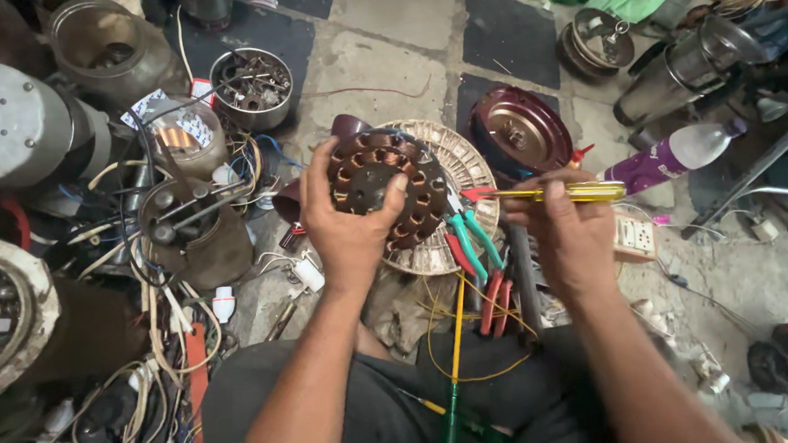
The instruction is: The person sits on the floor and works on a disassembled electrical motor rotor. They use pliers to pull and adjust copper windings and a screwdriver to pry and separate components within the rotor assembly.
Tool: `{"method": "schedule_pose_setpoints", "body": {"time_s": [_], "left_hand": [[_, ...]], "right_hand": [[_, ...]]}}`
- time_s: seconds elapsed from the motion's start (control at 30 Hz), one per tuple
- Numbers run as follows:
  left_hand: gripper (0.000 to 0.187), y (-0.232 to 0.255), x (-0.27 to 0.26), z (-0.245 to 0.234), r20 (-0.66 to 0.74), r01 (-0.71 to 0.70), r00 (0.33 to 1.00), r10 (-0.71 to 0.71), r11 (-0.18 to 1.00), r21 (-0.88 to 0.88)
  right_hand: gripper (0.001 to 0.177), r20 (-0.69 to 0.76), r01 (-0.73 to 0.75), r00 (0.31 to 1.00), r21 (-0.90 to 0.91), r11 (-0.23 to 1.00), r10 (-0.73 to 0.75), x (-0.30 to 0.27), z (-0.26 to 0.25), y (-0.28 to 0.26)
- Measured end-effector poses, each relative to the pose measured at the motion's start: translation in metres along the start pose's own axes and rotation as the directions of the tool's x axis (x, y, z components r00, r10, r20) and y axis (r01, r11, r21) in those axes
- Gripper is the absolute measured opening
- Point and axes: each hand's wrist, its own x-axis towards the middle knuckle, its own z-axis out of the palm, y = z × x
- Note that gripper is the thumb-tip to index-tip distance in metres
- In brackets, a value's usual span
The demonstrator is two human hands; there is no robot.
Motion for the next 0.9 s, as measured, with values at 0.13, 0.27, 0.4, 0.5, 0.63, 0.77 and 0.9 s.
{"method": "schedule_pose_setpoints", "body": {"time_s": [0.13, 0.27, 0.4, 0.5, 0.63, 0.77, 0.9], "left_hand": [[0.077, 0.0, 0.0, -0.001, 0.005, -0.037, 0.999, 0.037, 0.998, 0.049], [0.078, 0.0, 0.002, 0.0, 0.01, -0.088, 0.996, 0.087, 0.991, 0.102], [0.08, 0.001, 0.0, -0.002, 0.013, -0.131, 0.991, 0.13, 0.983, 0.129], [0.08, 0.003, 0.0, -0.003, 0.016, -0.164, 0.986, 0.163, 0.978, 0.125], [0.08, 0.004, -0.001, -0.002, 0.03, -0.17, 0.985, 0.167, 0.977, 0.133], [0.081, 0.003, 0.0, -0.001, 0.035, -0.176, 0.984, 0.173, 0.972, 0.154], [0.08, 0.003, -0.001, -0.001, 0.053, -0.177, 0.984, 0.171, 0.972, 0.157]], "right_hand": [[0.022, -0.046, 0.181, 0.982, -0.025, 0.983, -0.182, -0.022, 0.044, -0.006], [0.02, -0.001, 0.298, 0.952, -0.206, 0.932, -0.305, -0.028, 0.061, -0.006], [0.016, 0.101, 0.438, 0.894, -0.395, 0.807, -0.436, -0.029, 0.061, -0.003], [0.016, 0.118, 0.442, 0.896, -0.336, 0.832, -0.428, -0.029, 0.059, 0.003], [0.018, 0.108, 0.43, 0.899, -0.391, 0.814, -0.424, -0.029, 0.058, 0.008], [0.017, 0.3, 0.597, 0.798, -0.514, 0.616, -0.523, -0.026, 0.057, 0.003], [0.013, 0.413, 0.63, 0.766, -0.635, 0.447, -0.493, -0.026, 0.056, -0.001]]}}
